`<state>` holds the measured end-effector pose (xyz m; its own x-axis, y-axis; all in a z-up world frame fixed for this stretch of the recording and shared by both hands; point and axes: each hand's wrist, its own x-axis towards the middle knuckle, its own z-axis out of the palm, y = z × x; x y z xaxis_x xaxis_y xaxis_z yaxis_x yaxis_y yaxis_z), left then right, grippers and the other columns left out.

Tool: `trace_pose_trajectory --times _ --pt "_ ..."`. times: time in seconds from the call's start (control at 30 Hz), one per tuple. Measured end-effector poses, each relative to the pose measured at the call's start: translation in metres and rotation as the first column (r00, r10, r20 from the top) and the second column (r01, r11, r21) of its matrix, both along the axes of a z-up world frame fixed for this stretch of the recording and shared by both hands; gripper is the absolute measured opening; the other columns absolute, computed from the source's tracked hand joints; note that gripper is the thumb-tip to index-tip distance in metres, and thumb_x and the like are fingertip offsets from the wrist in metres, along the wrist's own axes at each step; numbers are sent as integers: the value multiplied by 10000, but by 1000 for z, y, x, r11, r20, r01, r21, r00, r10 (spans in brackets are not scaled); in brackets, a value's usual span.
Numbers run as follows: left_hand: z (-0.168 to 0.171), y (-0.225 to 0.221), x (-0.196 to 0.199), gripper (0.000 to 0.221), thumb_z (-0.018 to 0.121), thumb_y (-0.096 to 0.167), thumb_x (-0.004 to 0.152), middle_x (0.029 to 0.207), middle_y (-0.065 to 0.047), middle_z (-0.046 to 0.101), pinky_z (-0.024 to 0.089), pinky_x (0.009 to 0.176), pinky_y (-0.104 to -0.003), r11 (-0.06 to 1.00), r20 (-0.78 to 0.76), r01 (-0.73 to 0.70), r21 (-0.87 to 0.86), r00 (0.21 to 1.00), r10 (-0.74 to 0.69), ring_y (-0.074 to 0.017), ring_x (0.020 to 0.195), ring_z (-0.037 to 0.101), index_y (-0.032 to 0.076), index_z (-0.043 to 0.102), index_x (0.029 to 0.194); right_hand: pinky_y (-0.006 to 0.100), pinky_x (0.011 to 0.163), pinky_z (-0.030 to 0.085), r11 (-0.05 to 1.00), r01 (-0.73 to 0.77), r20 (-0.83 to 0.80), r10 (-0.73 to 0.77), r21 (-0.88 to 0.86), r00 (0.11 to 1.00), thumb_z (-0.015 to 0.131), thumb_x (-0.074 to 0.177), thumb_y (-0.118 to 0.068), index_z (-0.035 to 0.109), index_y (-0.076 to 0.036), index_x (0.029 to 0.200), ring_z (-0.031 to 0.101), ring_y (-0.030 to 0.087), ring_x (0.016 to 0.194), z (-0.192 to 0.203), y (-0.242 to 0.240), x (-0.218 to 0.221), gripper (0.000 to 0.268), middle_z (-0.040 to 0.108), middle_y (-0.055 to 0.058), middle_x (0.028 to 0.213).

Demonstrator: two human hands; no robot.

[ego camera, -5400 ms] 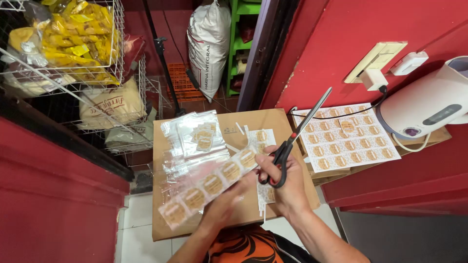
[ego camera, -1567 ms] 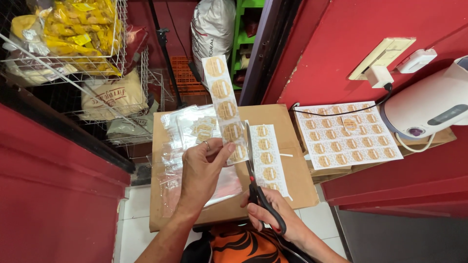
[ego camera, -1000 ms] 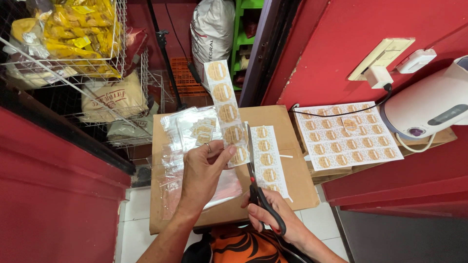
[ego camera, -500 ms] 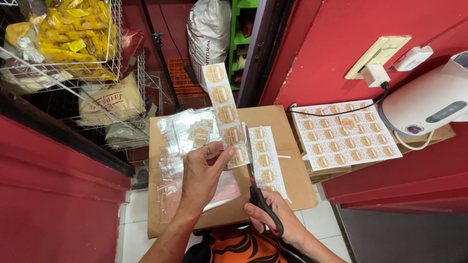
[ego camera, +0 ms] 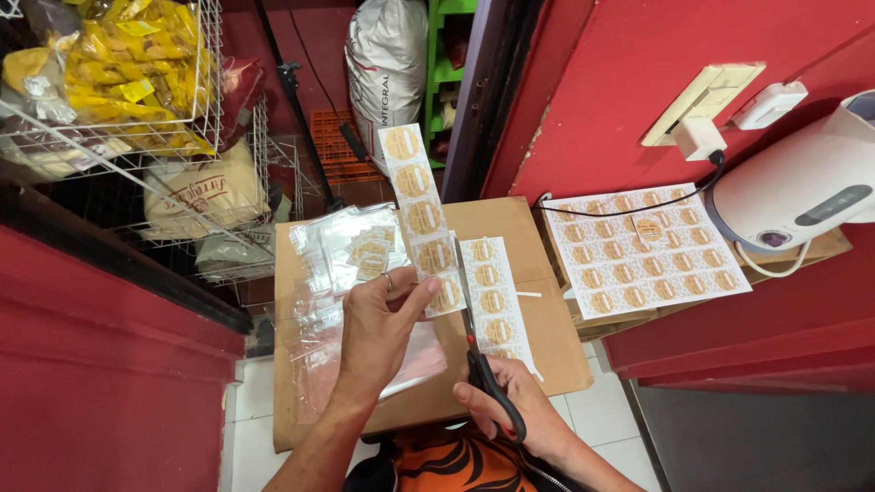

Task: Cutting individual labels from a printed sheet using scissors

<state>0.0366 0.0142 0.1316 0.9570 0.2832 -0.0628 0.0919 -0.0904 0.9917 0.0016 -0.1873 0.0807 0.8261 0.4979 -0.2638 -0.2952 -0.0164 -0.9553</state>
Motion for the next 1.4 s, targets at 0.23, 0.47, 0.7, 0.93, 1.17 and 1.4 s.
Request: trace_pose_trajectory --times 0.23,0.47,0.7,0.93,1.17,1.4 --pt "-4 -3 3 210 784 155 863 624 -20 653 499 524 -225 999 17 38 7 999 -38 -73 562 539 -49 744 837 212 415 315 1000 19 -24 -19 19 1000 749 926 -165 662 0 776 438 98 379 0 -2 0 239 541 30 459" --pt "-6 -6 8 205 778 143 873 617 -21 644 535 552 -231 997 21 71 -3 997 -71 -78 565 550 -30 713 783 216 403 306 997 83 -81 -83 0 993 759 915 -128 690 13 820 431 99 371 -5 -3 -1 183 543 27 468" --pt "-8 -9 10 184 777 133 865 667 -50 708 560 569 -229 996 17 81 -48 997 -81 -85 591 607 -40 735 816 216 387 304 993 120 -133 -118 8 984 761 915 -106 695 33 851 422 104 358 -11 -5 -2 167 534 35 465" --pt "-10 -9 11 190 781 143 854 681 -75 738 573 568 -234 995 14 82 -52 997 -81 -101 595 637 -46 757 852 243 403 347 993 115 -169 -108 35 980 767 902 -179 691 45 911 516 145 418 -16 -6 -1 237 576 70 546" --pt "-10 -5 13 456 787 231 812 832 -159 820 621 589 -239 1000 -26 14 -13 1000 -14 -145 656 735 -121 730 1096 220 424 265 990 109 -181 -91 91 979 607 943 -293 644 64 1003 509 136 471 5 -12 7 364 609 101 561" --pt "-11 -8 13 546 787 224 799 868 -201 804 629 599 -246 995 -63 11 -100 998 -17 -168 675 724 -152 674 1179 272 496 411 991 -28 -121 44 127 992 633 918 -270 672 74 993 555 164 522 13 -16 9 354 603 91 592"
